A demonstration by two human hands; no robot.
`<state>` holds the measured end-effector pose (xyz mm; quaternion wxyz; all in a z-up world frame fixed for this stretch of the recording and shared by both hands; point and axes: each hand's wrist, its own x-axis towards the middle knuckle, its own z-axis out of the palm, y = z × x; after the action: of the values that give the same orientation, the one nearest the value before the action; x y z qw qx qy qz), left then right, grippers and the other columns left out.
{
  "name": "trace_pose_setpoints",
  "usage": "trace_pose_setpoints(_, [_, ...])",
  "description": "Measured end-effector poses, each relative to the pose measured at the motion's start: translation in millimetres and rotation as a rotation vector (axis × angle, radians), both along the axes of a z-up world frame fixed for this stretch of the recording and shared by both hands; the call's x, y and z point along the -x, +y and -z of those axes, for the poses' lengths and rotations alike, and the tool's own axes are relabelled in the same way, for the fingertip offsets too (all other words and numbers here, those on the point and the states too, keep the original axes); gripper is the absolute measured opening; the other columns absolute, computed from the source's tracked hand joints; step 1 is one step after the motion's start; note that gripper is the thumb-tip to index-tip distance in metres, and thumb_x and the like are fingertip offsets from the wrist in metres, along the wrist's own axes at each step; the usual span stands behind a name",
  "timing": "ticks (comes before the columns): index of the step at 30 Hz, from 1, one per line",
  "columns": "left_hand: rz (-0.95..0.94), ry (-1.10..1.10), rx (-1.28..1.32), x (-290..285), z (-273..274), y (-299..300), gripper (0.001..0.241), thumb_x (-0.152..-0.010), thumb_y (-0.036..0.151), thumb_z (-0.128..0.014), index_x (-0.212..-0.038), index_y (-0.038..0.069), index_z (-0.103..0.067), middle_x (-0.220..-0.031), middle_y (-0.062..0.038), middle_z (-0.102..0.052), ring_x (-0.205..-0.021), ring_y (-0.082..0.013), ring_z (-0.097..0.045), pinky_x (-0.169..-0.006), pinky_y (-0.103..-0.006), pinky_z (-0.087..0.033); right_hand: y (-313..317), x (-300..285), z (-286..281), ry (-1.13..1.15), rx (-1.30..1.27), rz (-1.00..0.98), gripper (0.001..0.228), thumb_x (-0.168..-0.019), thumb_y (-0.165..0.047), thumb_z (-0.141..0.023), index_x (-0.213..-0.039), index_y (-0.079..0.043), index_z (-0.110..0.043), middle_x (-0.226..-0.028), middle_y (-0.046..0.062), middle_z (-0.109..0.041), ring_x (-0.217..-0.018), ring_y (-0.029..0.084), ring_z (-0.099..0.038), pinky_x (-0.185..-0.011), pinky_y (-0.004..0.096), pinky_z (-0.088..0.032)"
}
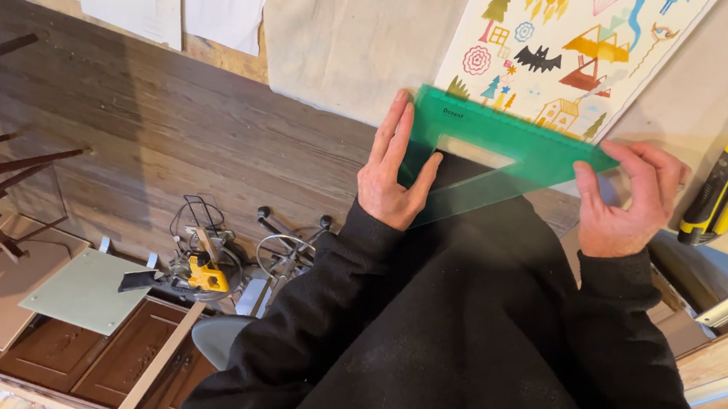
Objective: Aligning and measuring an artwork print on a workbench for framing.
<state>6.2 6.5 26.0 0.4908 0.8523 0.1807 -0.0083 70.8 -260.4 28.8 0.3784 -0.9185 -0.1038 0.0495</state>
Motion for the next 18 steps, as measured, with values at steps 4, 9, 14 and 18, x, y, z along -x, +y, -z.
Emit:
trace_pose_setpoints(4, [0.001,0.000,0.010,-1.9,-1.4,1.0,0.075,-0.095,0.002,-0.081,-0.161,0.001,-0.044,-0.174,-0.017,-0.040,-0.161,-0.0331,-0.050,-0.129,-0.0384,-0.052,-0.6,0.6,2.5,0.002,0.001,0.005,0.033,-0.093,0.014,-0.088,-0.123,0.012,-0.074,-0.127,0.023,-0.060,-0.120,0.039,-0.051,-0.108,0.050,-0.046])
trace_pose_setpoints(9, [0.004,0.014,0.003,-1.1,-2.2,0.8,0.076,-0.096,0.003,-0.080,-0.162,0.003,-0.043,-0.174,-0.017,-0.040,-0.161,-0.0328,-0.050,-0.129,-0.0382,-0.052,-0.5,1.5,3.2,-0.010,0.003,0.001,0.033,-0.093,0.013,-0.088,-0.124,0.012,-0.075,-0.127,0.023,-0.059,-0.120,0.039,-0.051,-0.108,0.050,-0.045])
trace_pose_setpoints(14, [0.009,0.015,-0.006,0.3,-1.3,1.1,0.076,-0.096,0.003,-0.080,-0.163,0.003,-0.043,-0.174,-0.016,-0.040,-0.161,-0.0324,-0.050,-0.129,-0.0377,-0.052,0.4,1.5,1.3,0.003,0.011,-0.004,0.034,-0.094,0.014,-0.087,-0.126,0.012,-0.076,-0.127,0.022,-0.058,-0.120,0.038,-0.049,-0.108,0.049,-0.045])
trace_pose_setpoints(18, [0.001,0.013,-0.005,-0.4,-0.2,0.0,0.074,-0.096,0.004,-0.080,-0.162,0.002,-0.044,-0.174,-0.016,-0.040,-0.161,-0.0327,-0.050,-0.128,-0.0376,-0.052,0.6,0.5,1.5,-0.002,0.005,-0.007,0.035,-0.094,0.014,-0.087,-0.128,0.013,-0.076,-0.127,0.023,-0.059,-0.120,0.038,-0.051,-0.106,0.049,-0.045])
